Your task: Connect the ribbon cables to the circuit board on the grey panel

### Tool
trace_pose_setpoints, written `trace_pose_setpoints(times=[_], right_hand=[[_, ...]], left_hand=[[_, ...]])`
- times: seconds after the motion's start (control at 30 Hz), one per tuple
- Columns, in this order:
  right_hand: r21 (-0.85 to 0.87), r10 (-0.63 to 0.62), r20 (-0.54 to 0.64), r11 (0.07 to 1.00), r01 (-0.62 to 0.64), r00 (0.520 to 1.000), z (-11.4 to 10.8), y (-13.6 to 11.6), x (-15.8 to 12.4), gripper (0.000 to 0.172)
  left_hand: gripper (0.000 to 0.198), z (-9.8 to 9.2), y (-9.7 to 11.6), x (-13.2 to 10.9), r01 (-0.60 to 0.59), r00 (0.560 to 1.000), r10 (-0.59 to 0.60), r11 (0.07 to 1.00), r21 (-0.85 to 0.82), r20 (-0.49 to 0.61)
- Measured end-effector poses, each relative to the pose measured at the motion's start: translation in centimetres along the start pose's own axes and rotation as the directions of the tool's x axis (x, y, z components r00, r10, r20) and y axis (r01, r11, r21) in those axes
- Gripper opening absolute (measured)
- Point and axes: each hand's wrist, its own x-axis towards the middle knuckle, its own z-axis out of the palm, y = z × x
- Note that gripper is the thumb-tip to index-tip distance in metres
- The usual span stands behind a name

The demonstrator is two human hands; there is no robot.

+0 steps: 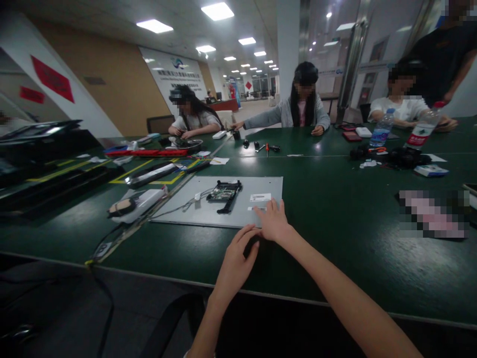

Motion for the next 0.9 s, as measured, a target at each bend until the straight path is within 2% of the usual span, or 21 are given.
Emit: trace_pose_setpoints(times=[0.1,0.2,0.33,0.47,0.57,0.63,0.77,0.9], right_hand=[[0.071,-0.039,-0.015,0.997,0.040,0.999,0.4,0.7,-0.2,0.077],[0.107,-0.029,-0.053,0.994,0.034,0.998,0.7,0.9,-0.3,0.081],[0.121,-0.026,-0.049,0.992,0.031,0.998,0.7,0.7,-0.5,0.081],[0.141,-0.023,-0.032,0.990,0.027,0.999,0.6,0.7,-0.5,0.083],[0.152,-0.028,-0.038,0.988,0.033,0.999,0.7,0.8,-0.4,0.084],[0.159,-0.034,-0.038,0.986,0.040,0.999,0.8,0.9,-0.4,0.085],[0.166,-0.031,-0.053,0.985,0.039,0.998,0.8,0.9,-0.4,0.086],[0.175,-0.029,-0.044,0.984,0.036,0.999,0.7,0.9,-0.4,0.085]], left_hand=[[0.030,-1.1,-1.8,0.9,0.011,1.000,-0.009,0.999,0.048,-0.029],[0.038,-2.9,-5.2,3.0,-0.003,0.997,0.020,0.979,0.205,-0.081],[0.057,-5.0,-10.3,6.8,0.007,0.999,-0.020,0.924,0.383,0.029],[0.067,-5.8,-13.8,9.8,-0.014,0.977,-0.094,0.871,0.491,0.193],[0.067,-5.7,-15.1,11.4,-0.039,0.948,-0.130,0.857,0.514,0.290],[0.067,-5.5,-15.7,12.5,-0.036,0.939,-0.151,0.849,0.528,0.308],[0.067,-5.2,-16.4,14.5,-0.007,0.944,-0.181,0.824,0.567,0.276],[0.066,-5.0,-17.2,15.4,0.046,0.956,-0.207,0.805,0.592,0.208]])
